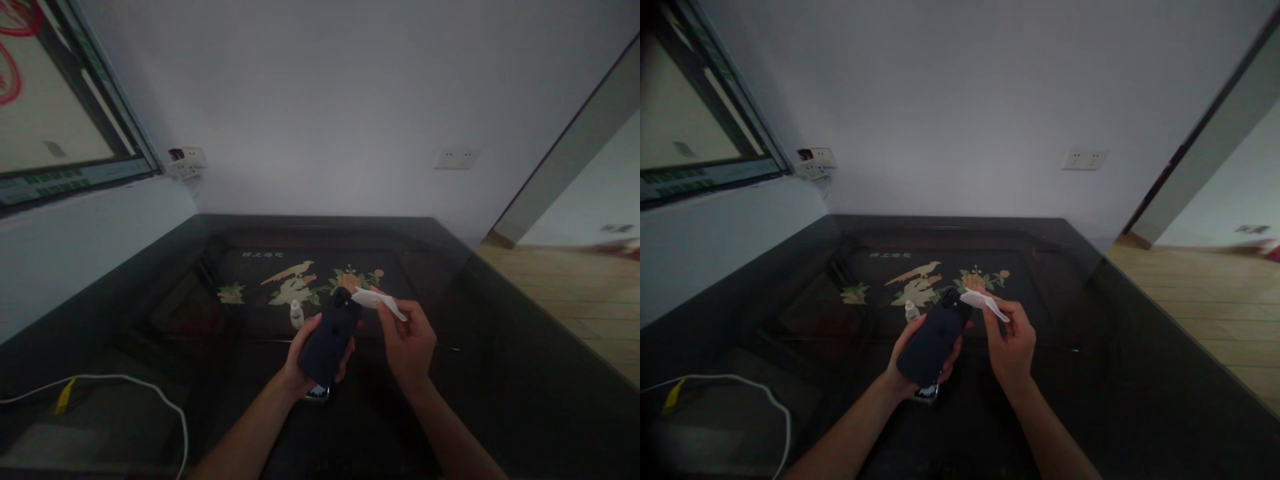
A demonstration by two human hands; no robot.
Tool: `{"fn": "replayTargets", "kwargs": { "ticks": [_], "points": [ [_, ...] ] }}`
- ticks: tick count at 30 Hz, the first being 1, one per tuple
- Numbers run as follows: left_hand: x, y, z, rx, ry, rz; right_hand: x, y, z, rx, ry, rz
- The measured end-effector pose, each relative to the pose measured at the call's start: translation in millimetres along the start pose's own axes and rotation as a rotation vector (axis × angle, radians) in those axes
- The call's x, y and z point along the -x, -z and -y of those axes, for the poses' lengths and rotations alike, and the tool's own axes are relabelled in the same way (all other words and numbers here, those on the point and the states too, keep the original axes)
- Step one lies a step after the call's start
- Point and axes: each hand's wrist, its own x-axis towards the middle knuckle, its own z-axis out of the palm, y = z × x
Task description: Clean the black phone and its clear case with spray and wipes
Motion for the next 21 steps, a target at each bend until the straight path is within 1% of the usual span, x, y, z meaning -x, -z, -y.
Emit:
{"fn": "replayTargets", "kwargs": {
  "ticks": [1,3,5,6,8,10,11,14,15,16,19,21],
  "points": [
    [-0.1,-0.9,0.5,-0.042,-0.03,-0.035,2.7,-0.8,-0.9,-0.006,0.014,0.024],
    [-0.1,-3.9,1.3,-0.174,-0.08,-0.148,6.3,-1.8,-1.8,0.012,0.05,0.043],
    [-0.1,-8.5,2.2,-0.306,-0.079,-0.241,7.0,-1.8,-1.5,0.047,0.092,0.065],
    [-0.1,-11.0,2.7,-0.337,-0.067,-0.262,6.5,-1.5,-1.2,0.062,0.115,0.091],
    [-0.2,-15.3,3.9,-0.312,-0.035,-0.255,4.7,-0.4,-0.7,0.091,0.168,0.168],
    [-0.6,-17.2,5.4,-0.229,-0.024,-0.24,2.5,1.3,-1.3,0.107,0.209,0.224],
    [-1.0,-17.0,6.2,-0.188,-0.026,-0.232,1.3,2.4,-2.2,0.112,0.225,0.224],
    [-3.0,-13.6,8.9,-0.124,-0.042,-0.202,-2.7,5.4,-6.3,0.154,0.258,0.164],
    [-4.0,-12.4,9.7,-0.121,-0.053,-0.199,-3.9,6.0,-8.0,0.178,0.266,0.185],
    [-5.1,-11.5,10.4,-0.121,-0.065,-0.203,-4.8,6.1,-9.7,0.2,0.274,0.243],
    [-8.5,-11.3,10.7,-0.099,-0.095,-0.241,-5.1,4.3,-12.9,0.234,0.286,0.524],
    [-10.0,-12.2,9.4,-0.077,-0.099,-0.266,-3.5,3.1,-12.3,0.255,0.286,0.655]
  ]
}}
